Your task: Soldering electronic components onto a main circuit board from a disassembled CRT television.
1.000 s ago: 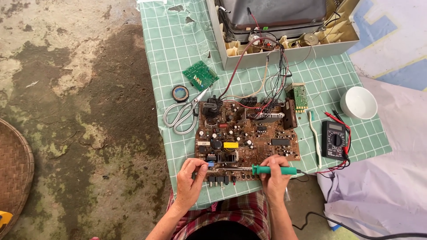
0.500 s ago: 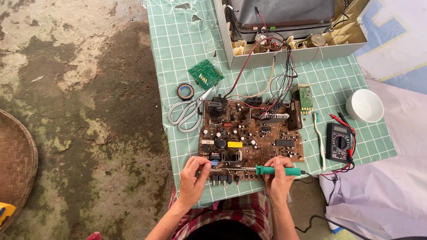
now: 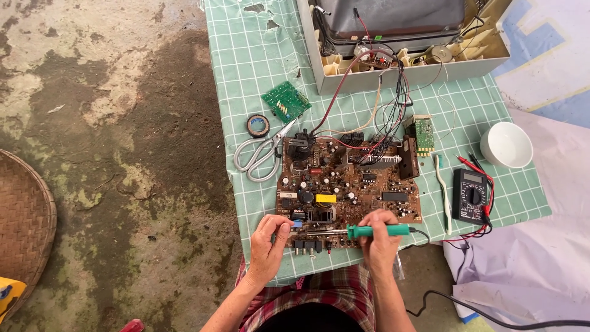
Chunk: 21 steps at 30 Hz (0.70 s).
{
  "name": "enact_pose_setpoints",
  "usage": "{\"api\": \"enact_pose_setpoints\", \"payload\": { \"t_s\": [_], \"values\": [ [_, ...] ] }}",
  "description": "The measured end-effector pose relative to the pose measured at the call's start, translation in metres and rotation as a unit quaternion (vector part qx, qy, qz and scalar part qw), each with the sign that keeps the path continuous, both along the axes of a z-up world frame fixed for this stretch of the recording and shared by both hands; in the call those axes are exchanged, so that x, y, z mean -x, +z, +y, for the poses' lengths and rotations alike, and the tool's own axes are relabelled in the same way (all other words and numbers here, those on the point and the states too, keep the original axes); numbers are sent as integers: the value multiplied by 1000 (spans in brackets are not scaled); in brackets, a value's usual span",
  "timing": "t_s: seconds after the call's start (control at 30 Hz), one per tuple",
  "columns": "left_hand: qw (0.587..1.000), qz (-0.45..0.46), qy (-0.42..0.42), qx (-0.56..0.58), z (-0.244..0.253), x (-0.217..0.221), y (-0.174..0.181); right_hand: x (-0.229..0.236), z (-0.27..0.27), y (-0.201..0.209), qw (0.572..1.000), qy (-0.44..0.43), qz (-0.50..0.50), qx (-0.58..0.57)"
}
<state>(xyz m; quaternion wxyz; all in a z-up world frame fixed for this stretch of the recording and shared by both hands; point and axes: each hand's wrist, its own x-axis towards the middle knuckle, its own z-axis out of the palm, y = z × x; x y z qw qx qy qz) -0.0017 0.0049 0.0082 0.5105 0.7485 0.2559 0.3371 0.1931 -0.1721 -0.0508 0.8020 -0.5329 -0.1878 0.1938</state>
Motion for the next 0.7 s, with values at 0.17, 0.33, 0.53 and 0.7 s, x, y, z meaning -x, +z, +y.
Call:
{"api": "enact_pose_setpoints", "payload": {
  "t_s": [0.17,0.33,0.53,0.7],
  "values": [
    [1000,2,1,1,0,0,0,11,18,24,1000,-6,-10,20],
    [1000,-1,-1,3,1,1,-1,5,12,29,998,-48,-9,27],
    [1000,-1,-3,0,0,1,-2,7,21,28,1000,-9,16,12],
    [1000,1,-3,0,0,1,-1,1,24,36,998,31,-1,58]
  ]
}}
